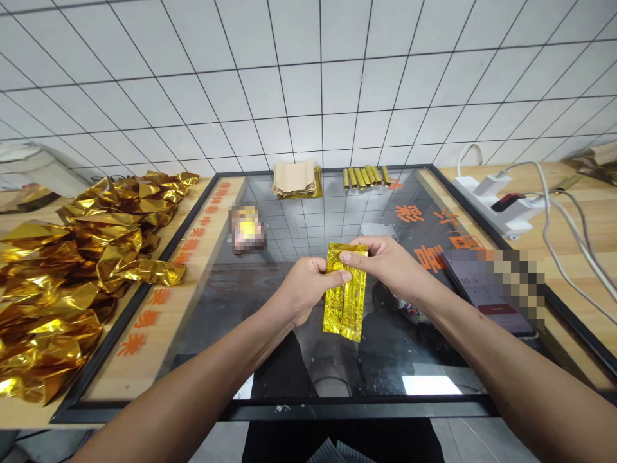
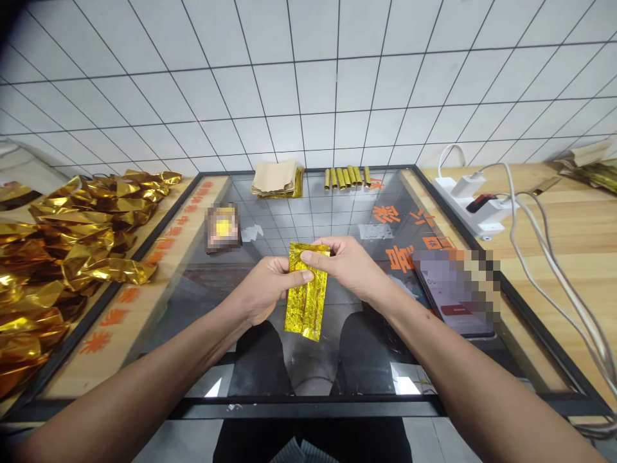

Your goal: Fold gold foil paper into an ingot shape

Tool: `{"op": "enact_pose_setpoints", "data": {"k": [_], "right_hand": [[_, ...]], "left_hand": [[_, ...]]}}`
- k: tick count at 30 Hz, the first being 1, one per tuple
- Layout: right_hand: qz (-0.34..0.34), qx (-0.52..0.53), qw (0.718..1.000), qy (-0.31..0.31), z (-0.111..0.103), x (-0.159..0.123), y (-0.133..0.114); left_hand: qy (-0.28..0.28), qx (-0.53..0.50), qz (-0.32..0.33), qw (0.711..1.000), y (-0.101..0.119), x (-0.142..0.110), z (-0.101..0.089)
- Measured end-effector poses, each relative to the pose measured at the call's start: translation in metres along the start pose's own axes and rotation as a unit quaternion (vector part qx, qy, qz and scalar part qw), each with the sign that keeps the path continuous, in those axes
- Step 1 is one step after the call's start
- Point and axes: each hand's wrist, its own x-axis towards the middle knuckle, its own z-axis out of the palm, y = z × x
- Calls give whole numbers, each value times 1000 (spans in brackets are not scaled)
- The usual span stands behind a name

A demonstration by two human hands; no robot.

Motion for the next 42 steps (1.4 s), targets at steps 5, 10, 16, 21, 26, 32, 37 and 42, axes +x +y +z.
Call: {"op": "enact_pose_setpoints", "data": {"k": [5,10,16,21,26,32,37,42], "right_hand": [[-4,-11,1000,13,2,0,1],[4,-12,1000,10,1,0,2],[-14,-33,999,26,-6,1,4],[-12,-39,999,29,-7,0,-2],[-21,-57,997,43,-12,-1,-6],[-13,-57,996,62,-16,0,-8],[-25,-49,996,69,-17,1,-8],[-25,-53,995,81,-20,2,-8]], "left_hand": [[-3,3,0,1000,-3,1,0],[-3,9,2,1000,-1,1,-1],[-41,67,-17,997,8,-4,-1],[-44,68,-9,997,9,-4,-2],[-59,74,-17,995,4,-2,-3],[-69,88,-31,993,4,-2,-4],[-64,101,-38,992,7,-3,-4],[-59,104,-46,992,8,-4,-2]]}}
